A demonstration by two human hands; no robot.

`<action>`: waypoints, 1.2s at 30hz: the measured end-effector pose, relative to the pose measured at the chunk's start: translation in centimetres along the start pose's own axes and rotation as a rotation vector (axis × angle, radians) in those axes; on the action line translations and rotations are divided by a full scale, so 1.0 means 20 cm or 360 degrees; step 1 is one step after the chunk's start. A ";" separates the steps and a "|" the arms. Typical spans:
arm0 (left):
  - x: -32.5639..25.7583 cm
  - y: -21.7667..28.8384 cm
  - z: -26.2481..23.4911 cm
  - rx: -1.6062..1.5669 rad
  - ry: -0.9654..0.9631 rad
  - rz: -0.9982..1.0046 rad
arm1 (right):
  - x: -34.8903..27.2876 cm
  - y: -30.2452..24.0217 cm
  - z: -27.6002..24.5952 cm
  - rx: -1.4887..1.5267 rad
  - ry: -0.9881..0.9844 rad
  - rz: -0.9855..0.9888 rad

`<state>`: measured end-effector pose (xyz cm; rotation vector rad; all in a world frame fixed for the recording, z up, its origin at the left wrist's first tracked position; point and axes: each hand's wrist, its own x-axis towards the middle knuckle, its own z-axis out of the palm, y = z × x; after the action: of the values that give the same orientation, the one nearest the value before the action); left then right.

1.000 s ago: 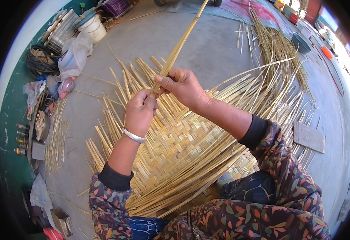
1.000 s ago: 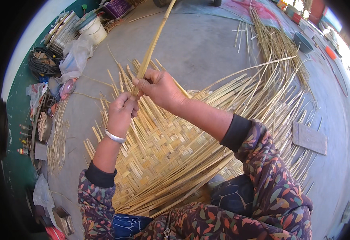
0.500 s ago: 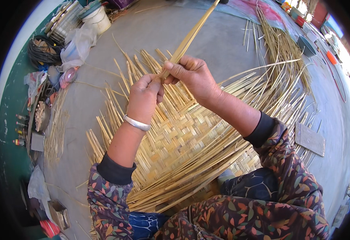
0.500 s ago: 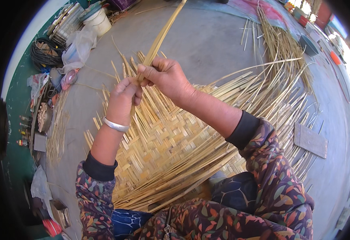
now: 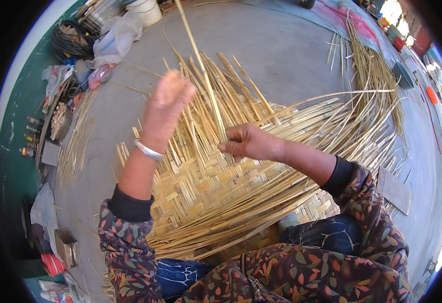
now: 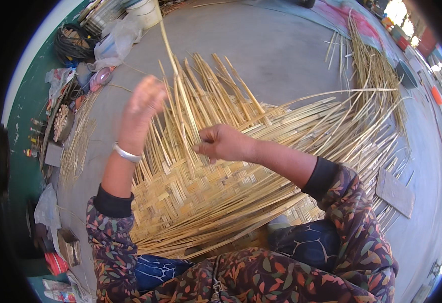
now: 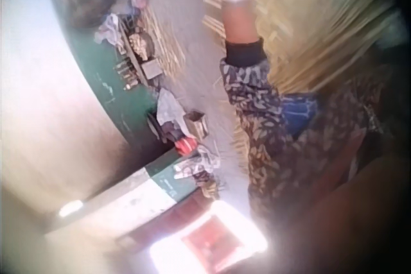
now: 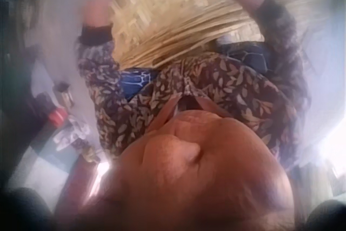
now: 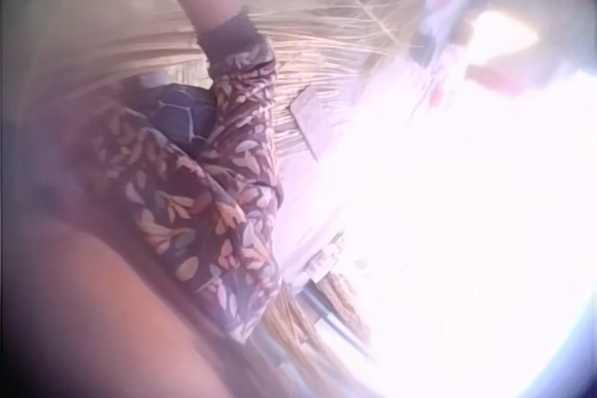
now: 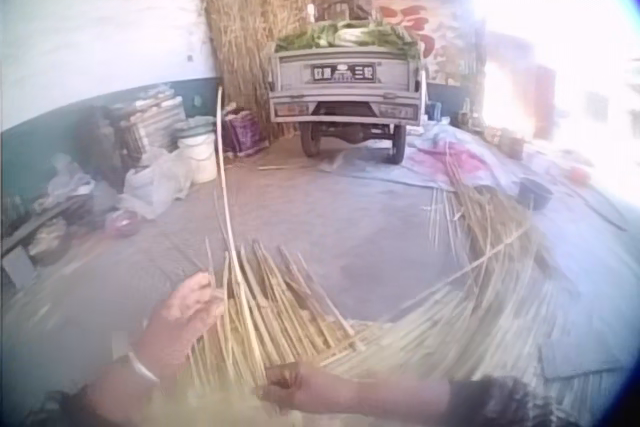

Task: The person weaves a mat by hand, interlacing long dried palm strips in an over-under pattern. The person sits on the floor and continuously adds new strips to expand the woven area.

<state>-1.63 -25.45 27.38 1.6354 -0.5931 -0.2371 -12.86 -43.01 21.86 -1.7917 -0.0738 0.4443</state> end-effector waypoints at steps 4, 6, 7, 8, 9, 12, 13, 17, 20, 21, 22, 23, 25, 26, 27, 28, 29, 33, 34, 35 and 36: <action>-0.23 -0.21 0.04 -0.0013 -0.0370 -0.0413 | -0.03 0.07 0.14 -0.0195 -0.0210 0.0031; -0.33 -0.27 0.04 -0.0089 -0.0333 -0.0538 | -0.06 0.15 0.19 -0.0213 -0.0225 0.0096; -0.36 -0.29 0.05 -0.0136 -0.0321 -0.0595 | -0.07 0.20 0.20 -0.0226 -0.0226 0.0127; -0.38 -0.33 0.06 -0.0157 -0.0281 -0.0658 | -0.08 0.24 0.21 -0.0239 -0.0226 0.0159; -0.40 -0.33 0.04 -0.0155 -0.0232 -0.0723 | -0.08 0.24 0.23 -0.0189 -0.0235 0.0144; -0.43 -0.31 -0.01 -0.0256 -0.0177 -0.0853 | -0.07 0.23 0.25 -0.0069 -0.0323 0.0142; -0.43 -0.31 -0.03 -0.0295 -0.0193 -0.0867 | -0.07 0.23 0.26 0.0044 -0.0343 0.0160; -0.44 -0.33 -0.06 -0.0298 -0.0255 -0.0849 | -0.06 0.19 0.27 0.0241 -0.0392 0.0293; -0.44 -0.32 -0.07 -0.0311 -0.0235 -0.0831 | -0.07 0.17 0.27 0.0185 -0.0380 0.0313; -0.45 -0.33 -0.07 -0.0302 -0.0210 -0.0819 | -0.06 0.18 0.27 0.0172 -0.0362 0.0301; -0.45 -0.33 -0.07 -0.0292 -0.0184 -0.0807 | -0.06 0.18 0.28 0.0160 -0.0346 0.0287; -0.46 -0.33 -0.07 -0.0259 -0.0124 -0.0764 | -0.05 0.19 0.29 0.0167 -0.0356 0.0280; -0.44 -0.34 -0.05 -0.0214 -0.0030 -0.0667 | -0.06 0.20 0.28 0.0169 -0.0348 0.0284; -0.43 -0.35 -0.05 -0.0227 0.0005 -0.0655 | -0.06 0.22 0.29 0.0148 -0.0342 0.0318; -0.43 -0.36 -0.06 -0.0227 0.0046 -0.0641 | -0.07 0.22 0.30 0.0132 -0.0344 0.0339; -0.42 -0.36 -0.07 -0.0228 0.0087 -0.0627 | -0.07 0.23 0.30 0.0114 -0.0344 0.0361; -0.42 -0.36 -0.08 -0.0218 0.0082 -0.0634 | -0.07 0.23 0.30 -0.0011 -0.0315 0.0332; -0.41 -0.40 -0.12 -0.0178 0.0159 -0.0625 | -0.08 0.26 0.30 -0.0255 -0.0222 0.0259; -0.40 -0.40 -0.12 -0.0167 0.0165 -0.0602 | -0.08 0.27 0.29 -0.0259 -0.0195 0.0256; -0.39 -0.41 -0.11 -0.0156 0.0171 -0.0579 | -0.09 0.26 0.29 -0.0317 -0.0197 0.0259; -0.39 -0.41 -0.12 -0.0127 0.0194 -0.0574 | -0.08 0.25 0.29 -0.0368 -0.0212 0.0250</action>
<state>-5.13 -18.96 18.31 1.6588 -0.1901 -0.4163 -17.24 -39.48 16.33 -2.0010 -0.0806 0.6909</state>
